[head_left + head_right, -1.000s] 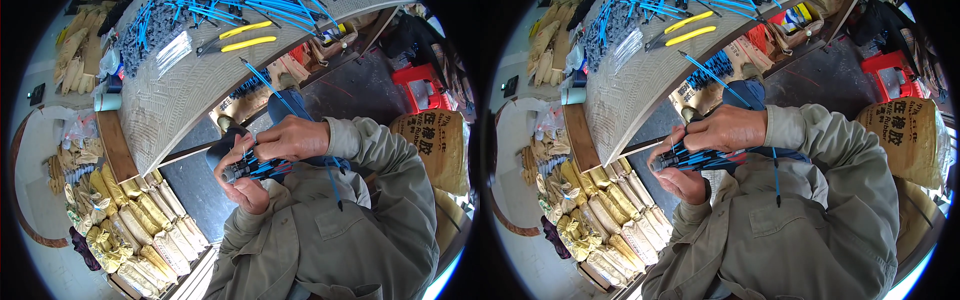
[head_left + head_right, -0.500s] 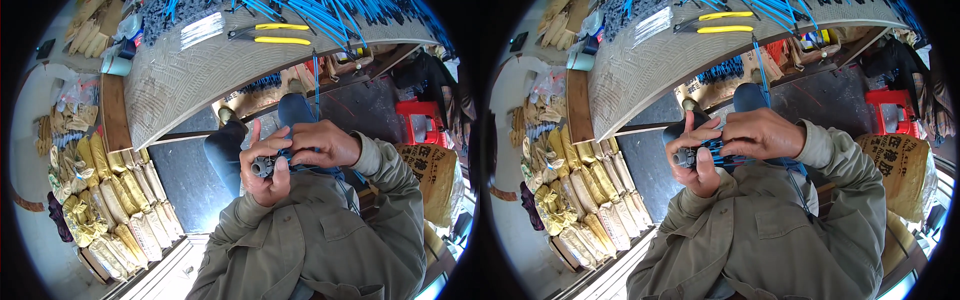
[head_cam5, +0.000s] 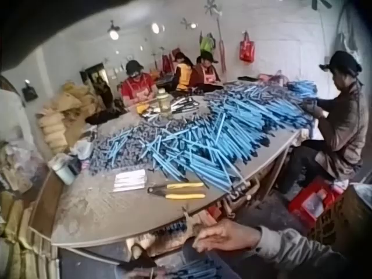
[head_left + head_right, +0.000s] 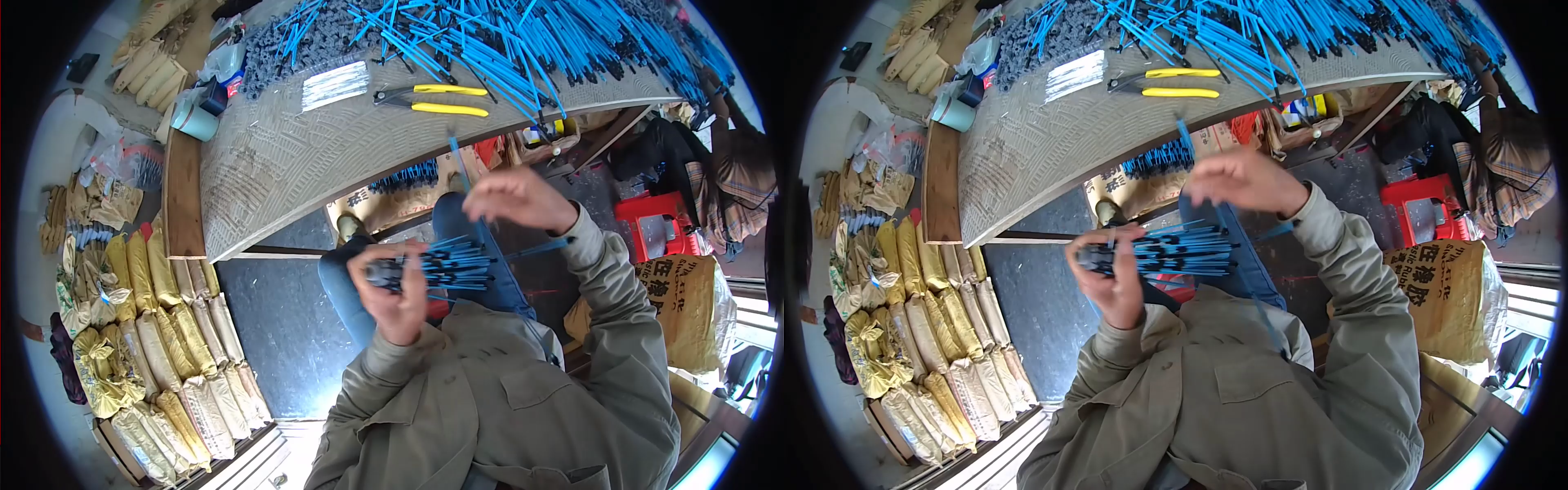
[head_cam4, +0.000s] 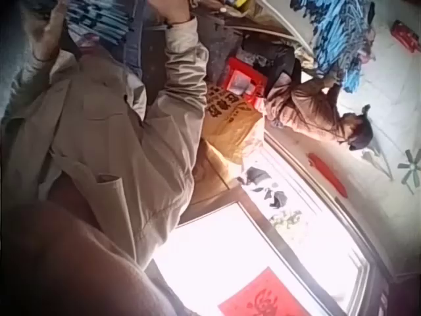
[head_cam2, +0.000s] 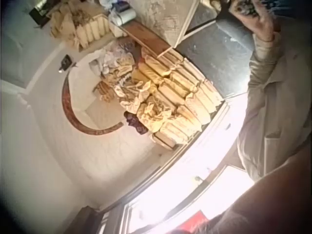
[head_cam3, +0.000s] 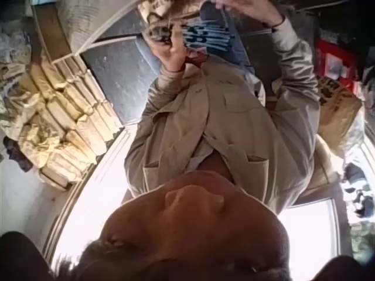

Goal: The person assembles blue plastic tubes and black connectors into units on a production line.

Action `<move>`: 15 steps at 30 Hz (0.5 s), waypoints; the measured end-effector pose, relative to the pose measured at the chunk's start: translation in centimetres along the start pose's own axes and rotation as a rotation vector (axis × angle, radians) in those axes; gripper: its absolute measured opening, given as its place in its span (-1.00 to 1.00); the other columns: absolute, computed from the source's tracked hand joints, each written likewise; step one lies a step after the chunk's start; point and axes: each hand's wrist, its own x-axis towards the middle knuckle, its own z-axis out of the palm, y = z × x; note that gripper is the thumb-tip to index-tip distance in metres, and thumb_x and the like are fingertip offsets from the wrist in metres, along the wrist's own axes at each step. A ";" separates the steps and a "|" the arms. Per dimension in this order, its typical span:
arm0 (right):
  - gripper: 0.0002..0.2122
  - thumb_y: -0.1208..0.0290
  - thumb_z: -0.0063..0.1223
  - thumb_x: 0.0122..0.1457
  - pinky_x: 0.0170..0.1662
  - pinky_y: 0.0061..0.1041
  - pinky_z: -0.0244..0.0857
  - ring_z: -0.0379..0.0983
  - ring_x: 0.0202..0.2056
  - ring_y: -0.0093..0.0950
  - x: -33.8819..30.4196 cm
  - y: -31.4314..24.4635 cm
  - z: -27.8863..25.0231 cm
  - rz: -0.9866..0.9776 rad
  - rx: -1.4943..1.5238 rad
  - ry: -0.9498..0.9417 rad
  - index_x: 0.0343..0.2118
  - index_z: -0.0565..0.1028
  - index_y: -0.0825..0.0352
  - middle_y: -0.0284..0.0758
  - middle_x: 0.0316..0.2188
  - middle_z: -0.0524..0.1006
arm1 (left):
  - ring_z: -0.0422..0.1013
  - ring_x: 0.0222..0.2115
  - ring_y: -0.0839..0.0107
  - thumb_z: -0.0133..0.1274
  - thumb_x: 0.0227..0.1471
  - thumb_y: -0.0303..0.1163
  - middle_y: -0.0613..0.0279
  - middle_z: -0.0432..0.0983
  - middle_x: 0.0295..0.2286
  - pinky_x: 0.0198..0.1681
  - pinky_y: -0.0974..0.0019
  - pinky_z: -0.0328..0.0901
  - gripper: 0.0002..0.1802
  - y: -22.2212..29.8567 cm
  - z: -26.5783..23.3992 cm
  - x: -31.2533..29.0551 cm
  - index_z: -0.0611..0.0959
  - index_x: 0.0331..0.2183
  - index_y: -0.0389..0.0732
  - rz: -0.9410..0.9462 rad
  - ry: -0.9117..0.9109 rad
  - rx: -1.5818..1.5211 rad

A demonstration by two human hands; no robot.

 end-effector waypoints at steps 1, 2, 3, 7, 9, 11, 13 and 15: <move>-0.84 0.40 0.02 0.13 -0.50 -0.58 0.20 0.33 -0.52 -0.66 0.5 0.0 -0.9 -0.002 -0.017 0.004 -0.41 0.45 0.42 -0.33 -0.54 0.47 | 0.45 -0.38 0.30 -0.06 -0.07 -0.67 0.06 0.46 -0.45 -0.18 0.22 0.32 -0.70 -0.1 -1.0 0.4 0.23 -0.28 -0.30 -0.090 0.096 0.029; -0.85 0.40 -0.01 0.14 -0.48 -0.58 0.23 0.36 -0.49 -0.68 1.1 -0.1 -1.8 -0.110 -0.110 0.192 -0.39 0.46 0.41 -0.35 -0.52 0.48 | 0.44 -0.41 0.32 -0.06 -0.06 -0.61 0.06 0.46 -0.47 -0.21 0.24 0.32 -0.76 -0.6 -1.9 0.9 0.28 -0.30 -0.29 -0.106 0.163 0.046; -0.85 0.40 -0.03 0.15 -0.46 -0.58 0.26 0.38 -0.47 -0.70 2.0 -0.1 -2.4 -0.224 -0.192 0.369 -0.38 0.47 0.40 -0.37 -0.51 0.49 | 0.43 -0.44 0.34 -0.05 -0.06 -0.55 0.06 0.46 -0.49 -0.25 0.26 0.33 -0.81 -1.0 -3.2 1.2 0.32 -0.33 -0.29 -0.122 0.238 0.075; -0.88 0.40 -0.02 0.13 -0.45 -0.55 0.29 0.45 -0.47 -0.60 6.6 -1.0 -3.8 -0.220 -0.716 0.590 -0.38 0.46 0.35 -0.35 -0.50 0.51 | 0.42 -0.47 0.36 -0.04 -0.06 -0.51 0.07 0.46 -0.51 -0.29 0.32 0.32 -0.83 0.3 -7.8 1.4 0.35 -0.36 -0.27 -0.119 0.426 0.024; -0.85 0.33 0.03 0.09 -0.39 -0.51 0.30 0.46 -0.44 -0.41 9.7 -0.4 -3.7 -0.451 -0.982 0.648 -0.36 0.43 0.29 -0.32 -0.47 0.51 | 0.42 -0.45 0.30 -0.09 -0.05 -0.61 0.08 0.44 -0.51 -0.21 0.17 0.34 -0.84 3.9 -9.8 1.5 0.32 -0.35 -0.27 -0.014 0.470 -0.074; -0.81 0.27 0.05 0.06 -0.34 -0.47 0.29 0.44 -0.38 -0.34 12.1 0.7 -3.5 -0.477 -1.196 0.611 -0.36 0.42 0.28 -0.31 -0.44 0.49 | 0.42 -0.45 0.30 -0.09 -0.06 -0.61 0.08 0.44 -0.51 -0.21 0.15 0.34 -0.83 6.0 -12.1 1.2 0.32 -0.35 -0.27 0.062 0.485 -0.028; -0.75 0.19 0.06 0.02 -0.27 -0.42 0.27 0.39 -0.27 -0.30 13.4 1.7 -3.2 -0.419 -1.509 0.597 -0.37 0.41 0.27 -0.30 -0.39 0.46 | 0.42 -0.45 0.30 -0.08 -0.07 -0.63 0.07 0.43 -0.50 -0.20 0.11 0.34 -0.80 7.5 -14.6 1.4 0.31 -0.33 -0.26 0.200 0.440 0.025; -0.74 0.15 0.04 0.02 -0.24 -0.41 0.26 0.37 -0.22 -0.33 13.5 2.4 -3.4 -0.333 -1.605 0.582 -0.38 0.41 0.26 -0.31 -0.35 0.45 | 0.42 -0.45 0.30 -0.07 -0.08 -0.64 0.07 0.44 -0.49 -0.19 0.10 0.34 -0.78 7.8 -15.6 1.1 0.31 -0.32 -0.27 0.250 0.394 0.117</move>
